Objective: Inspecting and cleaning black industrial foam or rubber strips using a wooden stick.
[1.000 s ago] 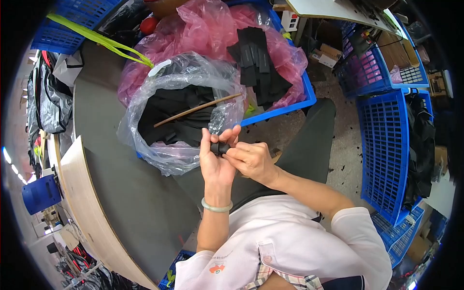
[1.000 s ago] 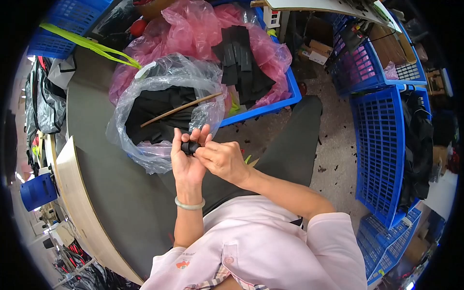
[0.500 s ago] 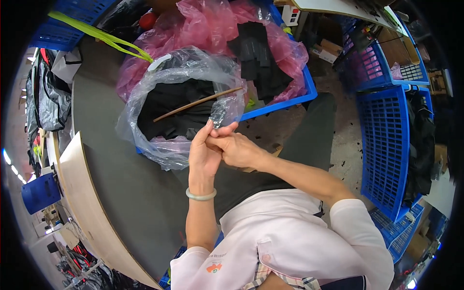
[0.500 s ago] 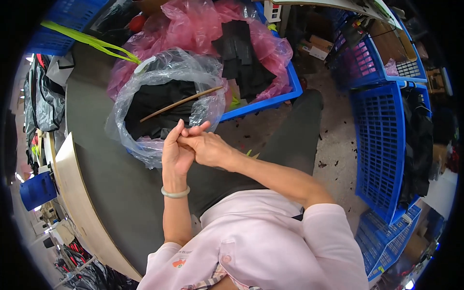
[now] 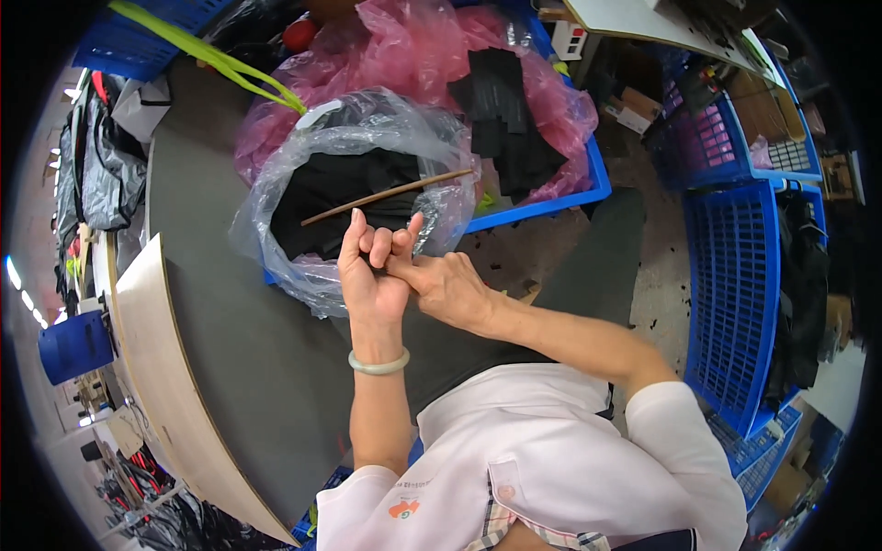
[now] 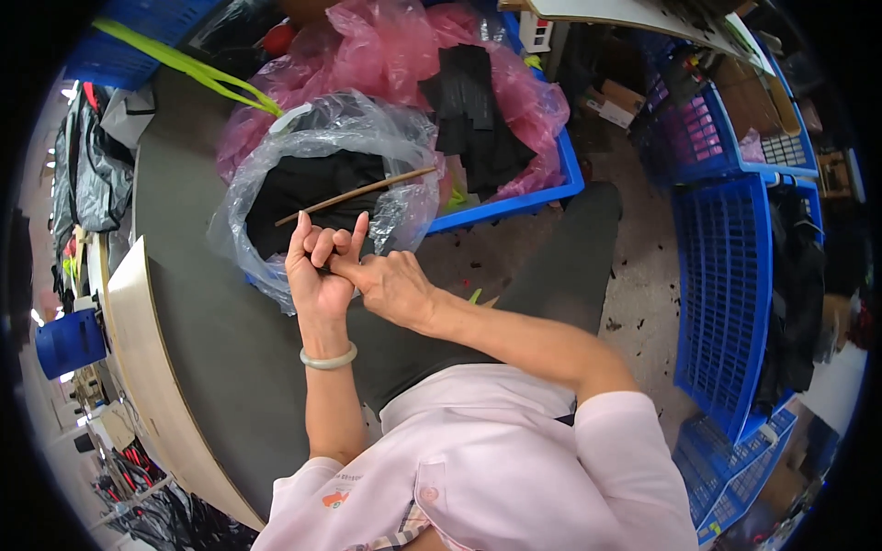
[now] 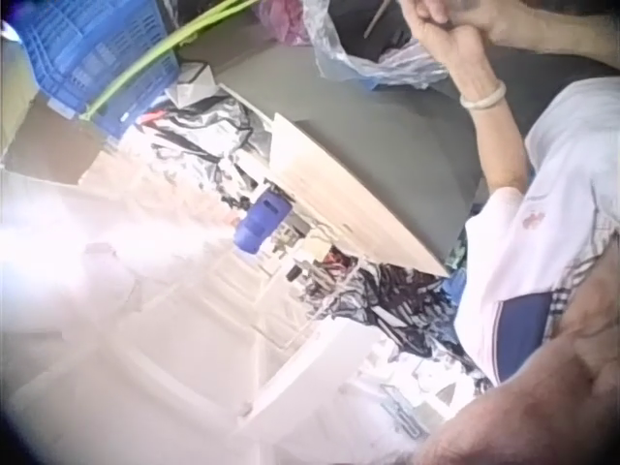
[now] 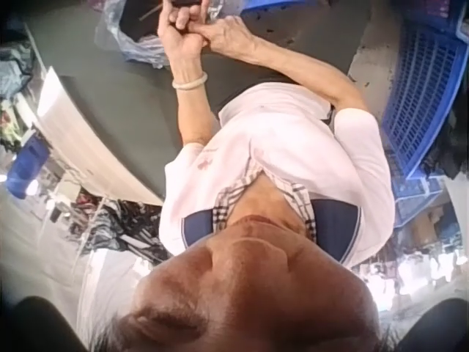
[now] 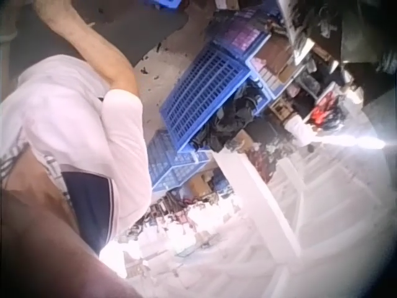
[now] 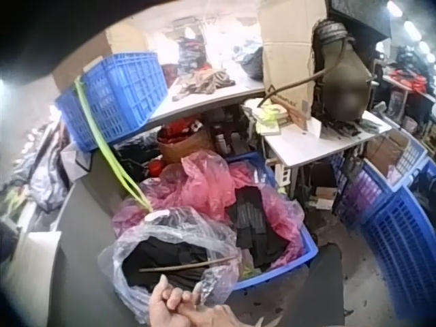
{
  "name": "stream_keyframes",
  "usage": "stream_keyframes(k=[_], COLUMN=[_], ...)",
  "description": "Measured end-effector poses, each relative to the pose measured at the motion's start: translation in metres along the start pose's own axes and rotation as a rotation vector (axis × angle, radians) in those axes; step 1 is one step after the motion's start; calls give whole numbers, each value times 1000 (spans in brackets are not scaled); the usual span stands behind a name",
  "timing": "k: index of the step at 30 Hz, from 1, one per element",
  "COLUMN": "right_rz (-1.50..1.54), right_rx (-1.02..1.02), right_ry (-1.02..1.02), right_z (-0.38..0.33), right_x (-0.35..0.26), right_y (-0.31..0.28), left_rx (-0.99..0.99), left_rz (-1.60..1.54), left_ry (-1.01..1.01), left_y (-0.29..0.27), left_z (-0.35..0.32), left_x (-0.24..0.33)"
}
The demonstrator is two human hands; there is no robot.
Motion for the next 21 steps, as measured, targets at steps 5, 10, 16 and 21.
stream_keyframes(k=[5, 10, 16, 21], right_rz=[466, -135, -156, -133], right_rx=[-260, -273, -128, -233], right_ry=[168, 80, -4, 9], right_z=[-7, -18, 7, 7], right_x=[-13, -1, -4, -4], right_y=[1, -2, 27, 32], left_rx=[12, 80, 4, 280], left_rz=[-54, -60, 284, -28], left_ry=[-9, -151, 31, -161], left_y=[-6, -24, -37, -59], left_z=[-3, -2, 4, 6], left_x=[8, -19, -3, 1])
Point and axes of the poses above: each hand's wrist, its own z-axis towards the middle knuckle, its own y-axis out of the palm, x = y × z, the point moved 7 cm from there along z, towards the middle knuckle, and after that the axes turned 4 degrees about -x, right-handed, at the moved point
